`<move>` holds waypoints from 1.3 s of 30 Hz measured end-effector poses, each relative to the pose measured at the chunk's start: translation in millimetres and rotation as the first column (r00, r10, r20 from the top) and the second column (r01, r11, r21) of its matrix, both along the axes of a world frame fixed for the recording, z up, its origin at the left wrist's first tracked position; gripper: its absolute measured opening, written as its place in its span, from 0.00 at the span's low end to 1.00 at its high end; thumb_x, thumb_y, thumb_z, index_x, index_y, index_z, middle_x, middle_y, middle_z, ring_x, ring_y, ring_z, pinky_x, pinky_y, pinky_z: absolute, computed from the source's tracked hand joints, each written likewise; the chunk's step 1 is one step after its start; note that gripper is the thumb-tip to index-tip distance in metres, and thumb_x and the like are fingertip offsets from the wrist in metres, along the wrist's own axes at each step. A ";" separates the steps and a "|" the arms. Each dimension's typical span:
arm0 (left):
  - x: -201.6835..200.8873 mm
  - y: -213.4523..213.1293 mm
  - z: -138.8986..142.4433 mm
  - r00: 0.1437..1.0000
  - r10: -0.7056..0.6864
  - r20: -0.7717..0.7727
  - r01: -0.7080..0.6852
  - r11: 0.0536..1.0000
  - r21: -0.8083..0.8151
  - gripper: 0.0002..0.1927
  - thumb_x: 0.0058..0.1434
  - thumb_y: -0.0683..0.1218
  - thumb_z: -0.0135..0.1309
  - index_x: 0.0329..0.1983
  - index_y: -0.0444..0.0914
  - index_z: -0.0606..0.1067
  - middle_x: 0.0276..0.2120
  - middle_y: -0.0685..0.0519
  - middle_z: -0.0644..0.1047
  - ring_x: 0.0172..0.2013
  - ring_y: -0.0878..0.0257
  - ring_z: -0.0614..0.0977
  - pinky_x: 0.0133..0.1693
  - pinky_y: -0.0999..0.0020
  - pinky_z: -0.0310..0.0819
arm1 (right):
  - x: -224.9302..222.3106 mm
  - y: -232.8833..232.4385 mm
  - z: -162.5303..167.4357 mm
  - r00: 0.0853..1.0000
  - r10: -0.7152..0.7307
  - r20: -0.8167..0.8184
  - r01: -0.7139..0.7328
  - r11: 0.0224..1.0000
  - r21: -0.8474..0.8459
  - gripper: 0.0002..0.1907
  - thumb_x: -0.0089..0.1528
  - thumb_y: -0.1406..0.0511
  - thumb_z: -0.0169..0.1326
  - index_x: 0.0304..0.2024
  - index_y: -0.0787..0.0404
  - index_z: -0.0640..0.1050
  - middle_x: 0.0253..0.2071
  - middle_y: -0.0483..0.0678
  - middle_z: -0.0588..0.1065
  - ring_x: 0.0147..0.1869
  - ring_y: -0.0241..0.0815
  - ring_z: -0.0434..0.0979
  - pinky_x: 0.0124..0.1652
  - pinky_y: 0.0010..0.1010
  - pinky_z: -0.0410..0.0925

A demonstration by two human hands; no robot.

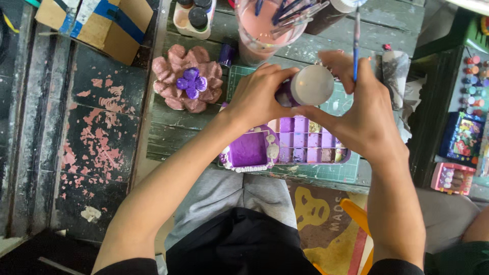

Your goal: The person paints small ceramic pieces with purple and blue paint using a fine brush. They dip the brush into paint containers, apply color to the pieces, and place the finished items on a nearby tray.

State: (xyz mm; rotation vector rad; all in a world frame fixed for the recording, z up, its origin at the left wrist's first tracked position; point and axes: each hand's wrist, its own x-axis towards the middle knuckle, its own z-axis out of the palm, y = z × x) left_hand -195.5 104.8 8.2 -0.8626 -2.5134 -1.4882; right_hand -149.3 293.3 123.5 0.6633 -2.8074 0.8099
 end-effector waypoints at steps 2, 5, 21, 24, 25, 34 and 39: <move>-1.3 -1.8 -0.3 0.999 -0.017 0.047 0.018 1.000 -0.023 0.39 0.42 0.58 0.76 0.55 0.37 0.77 0.39 0.48 0.79 0.42 0.51 0.81 0.44 0.57 0.76 | -1.1 -5.7 -3.0 0.997 -0.075 0.000 0.075 0.997 -0.007 0.37 0.53 0.57 0.75 0.49 0.69 0.66 0.42 0.54 0.75 0.45 0.50 0.78 0.46 0.39 0.72; -2.7 -1.2 0.8 0.997 -0.039 0.060 0.042 0.998 -0.052 0.37 0.43 0.57 0.75 0.55 0.38 0.78 0.38 0.48 0.80 0.43 0.49 0.81 0.44 0.56 0.76 | -3.1 -15.4 -7.6 0.967 -0.254 -0.027 0.255 0.963 0.086 0.40 0.51 0.53 0.78 0.43 0.69 0.64 0.36 0.53 0.72 0.39 0.51 0.75 0.40 0.39 0.70; -0.2 -2.0 6.8 0.988 -0.040 0.150 0.056 0.993 -0.108 0.37 0.42 0.55 0.73 0.56 0.40 0.79 0.36 0.48 0.80 0.40 0.50 0.81 0.42 0.56 0.76 | 6.5 -12.0 -16.9 0.974 -0.200 -0.111 0.205 0.978 0.036 0.41 0.53 0.55 0.82 0.47 0.68 0.65 0.42 0.56 0.72 0.45 0.56 0.74 0.44 0.43 0.69; -3.1 -2.3 3.7 0.997 -0.060 0.051 0.063 0.996 -0.058 0.40 0.44 0.61 0.78 0.55 0.38 0.78 0.38 0.47 0.79 0.42 0.49 0.81 0.44 0.55 0.75 | 5.2 -1.8 -4.5 0.993 -0.060 0.106 0.064 0.997 -0.035 0.43 0.47 0.62 0.77 0.54 0.73 0.65 0.54 0.61 0.75 0.40 0.59 0.71 0.43 0.45 0.69; -5.2 -2.7 3.1 0.998 -0.062 0.032 0.063 0.997 -0.048 0.40 0.43 0.61 0.77 0.55 0.38 0.77 0.39 0.47 0.79 0.43 0.49 0.81 0.44 0.55 0.75 | 4.6 -1.0 -2.8 0.987 -0.086 0.133 0.091 0.995 -0.034 0.40 0.49 0.62 0.76 0.53 0.72 0.65 0.55 0.60 0.76 0.42 0.58 0.72 0.43 0.44 0.69; -8.2 -2.9 6.5 0.991 -0.066 0.113 0.080 0.989 -0.121 0.37 0.44 0.59 0.74 0.56 0.41 0.78 0.40 0.48 0.80 0.43 0.49 0.82 0.44 0.55 0.76 | 3.3 -15.7 -16.7 0.962 -0.255 -0.092 0.262 0.962 0.076 0.42 0.48 0.55 0.80 0.48 0.67 0.66 0.36 0.56 0.69 0.39 0.56 0.71 0.41 0.43 0.68; -11.4 -3.0 7.7 0.995 -0.101 -0.008 0.100 0.993 -0.070 0.39 0.42 0.59 0.76 0.56 0.41 0.78 0.42 0.46 0.80 0.45 0.48 0.82 0.45 0.54 0.75 | 5.1 2.7 -12.9 0.966 -0.177 0.186 0.170 0.984 0.056 0.40 0.52 0.59 0.79 0.57 0.64 0.69 0.39 0.52 0.70 0.37 0.51 0.70 0.41 0.39 0.67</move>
